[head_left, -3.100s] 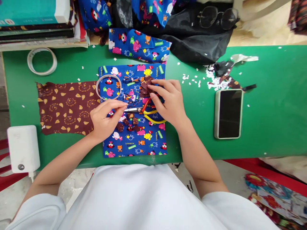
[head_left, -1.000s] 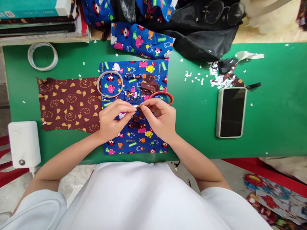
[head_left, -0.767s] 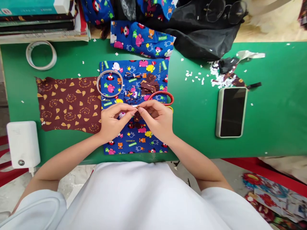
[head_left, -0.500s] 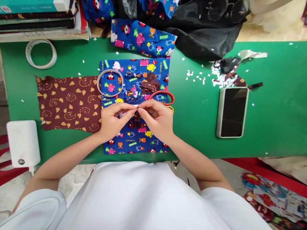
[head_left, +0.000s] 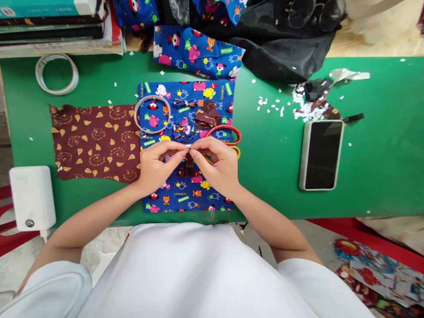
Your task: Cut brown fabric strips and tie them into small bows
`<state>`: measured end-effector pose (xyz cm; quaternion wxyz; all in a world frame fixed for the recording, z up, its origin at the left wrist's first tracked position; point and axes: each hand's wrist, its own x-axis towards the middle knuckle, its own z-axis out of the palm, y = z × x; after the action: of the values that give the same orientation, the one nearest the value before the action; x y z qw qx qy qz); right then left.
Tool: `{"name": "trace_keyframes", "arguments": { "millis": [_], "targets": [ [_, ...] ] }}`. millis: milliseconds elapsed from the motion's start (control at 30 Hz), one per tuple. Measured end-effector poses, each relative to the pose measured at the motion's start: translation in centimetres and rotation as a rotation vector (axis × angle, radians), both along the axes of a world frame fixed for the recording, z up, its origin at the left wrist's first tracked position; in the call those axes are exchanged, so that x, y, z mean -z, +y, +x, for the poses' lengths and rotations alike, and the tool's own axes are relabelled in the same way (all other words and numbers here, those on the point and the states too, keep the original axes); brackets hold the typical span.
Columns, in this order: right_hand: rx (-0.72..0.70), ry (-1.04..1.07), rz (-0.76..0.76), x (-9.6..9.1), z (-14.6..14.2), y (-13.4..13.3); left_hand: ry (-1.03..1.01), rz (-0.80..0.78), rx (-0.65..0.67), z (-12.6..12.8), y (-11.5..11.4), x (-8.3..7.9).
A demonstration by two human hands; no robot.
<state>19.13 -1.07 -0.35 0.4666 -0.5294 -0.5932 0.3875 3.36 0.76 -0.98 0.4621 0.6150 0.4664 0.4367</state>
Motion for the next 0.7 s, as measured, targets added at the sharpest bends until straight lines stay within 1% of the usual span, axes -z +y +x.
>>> {"name": "trace_keyframes", "arguments": {
  "millis": [100, 267, 433, 567, 700],
  "targets": [
    [-0.003, -0.072, 0.059, -0.10, 0.07, 0.09, 0.000, -0.010, 0.005, 0.00, -0.01, 0.04],
    [0.002, -0.219, 0.215, -0.19, 0.15, 0.19, 0.001, -0.017, 0.007, -0.04, -0.02, 0.12],
    [-0.001, -0.255, 0.303, -0.02, 0.11, 0.28, 0.000, 0.001, 0.012, -0.06, -0.02, 0.15],
    [0.019, -0.258, 0.343, 0.13, 0.03, 0.36, 0.022, 0.014, 0.016, -0.07, -0.02, 0.20],
    [0.032, -0.257, 0.331, -0.03, 0.00, 0.34, 0.076, 0.036, 0.033, -0.12, -0.12, 0.24]
  ]
}}
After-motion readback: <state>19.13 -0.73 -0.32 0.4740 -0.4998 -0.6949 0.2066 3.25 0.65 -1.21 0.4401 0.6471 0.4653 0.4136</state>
